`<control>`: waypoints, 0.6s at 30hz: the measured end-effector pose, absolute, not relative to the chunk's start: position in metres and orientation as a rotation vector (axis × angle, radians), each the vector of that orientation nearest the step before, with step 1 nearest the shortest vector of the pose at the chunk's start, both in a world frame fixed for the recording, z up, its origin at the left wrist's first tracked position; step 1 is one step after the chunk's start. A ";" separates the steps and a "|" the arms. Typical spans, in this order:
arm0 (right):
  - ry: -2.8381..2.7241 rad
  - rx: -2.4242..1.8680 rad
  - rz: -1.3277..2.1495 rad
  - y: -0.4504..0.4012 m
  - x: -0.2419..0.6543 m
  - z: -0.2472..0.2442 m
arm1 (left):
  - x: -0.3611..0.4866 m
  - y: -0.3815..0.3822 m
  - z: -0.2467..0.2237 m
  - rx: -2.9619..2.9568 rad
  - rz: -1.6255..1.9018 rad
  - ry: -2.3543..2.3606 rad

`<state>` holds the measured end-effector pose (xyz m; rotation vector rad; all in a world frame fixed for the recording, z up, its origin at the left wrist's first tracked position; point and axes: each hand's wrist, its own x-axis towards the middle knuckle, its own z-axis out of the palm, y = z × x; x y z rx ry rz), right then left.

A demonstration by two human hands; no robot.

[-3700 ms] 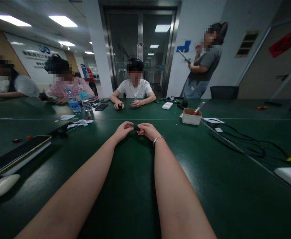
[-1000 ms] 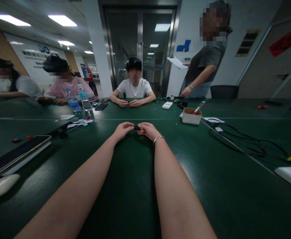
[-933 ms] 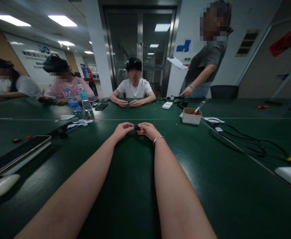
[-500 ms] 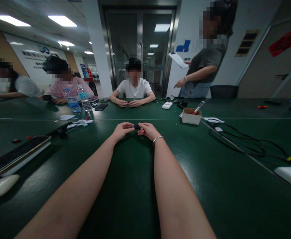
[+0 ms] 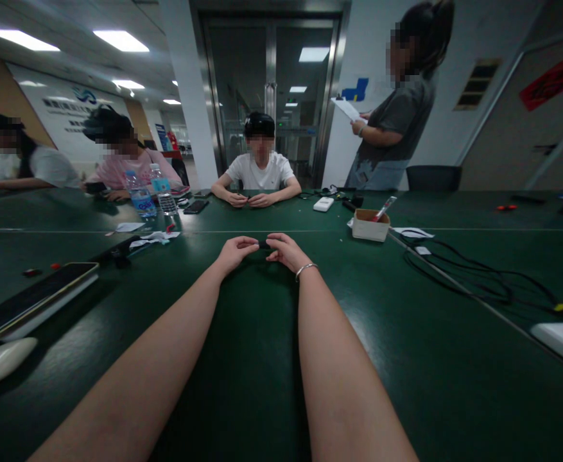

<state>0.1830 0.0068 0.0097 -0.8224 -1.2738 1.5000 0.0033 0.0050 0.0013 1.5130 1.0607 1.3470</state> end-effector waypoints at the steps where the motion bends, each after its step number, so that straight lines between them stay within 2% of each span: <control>1: -1.285 -0.858 1.487 0.007 0.182 0.010 | 0.003 0.005 0.001 1.517 1.342 1.055; 4: -1.356 -0.926 1.448 0.009 0.181 0.010 | 0.003 0.006 0.000 1.536 1.321 1.048; 9: -1.305 -0.792 1.464 0.008 0.182 0.008 | 0.004 0.007 -0.001 1.512 1.334 1.069; 14: -1.395 -0.932 1.403 0.009 0.179 0.009 | 0.004 0.006 0.000 1.518 1.345 1.076; 18: -1.328 -0.815 1.432 0.008 0.181 0.009 | 0.004 0.006 0.000 1.516 1.345 1.081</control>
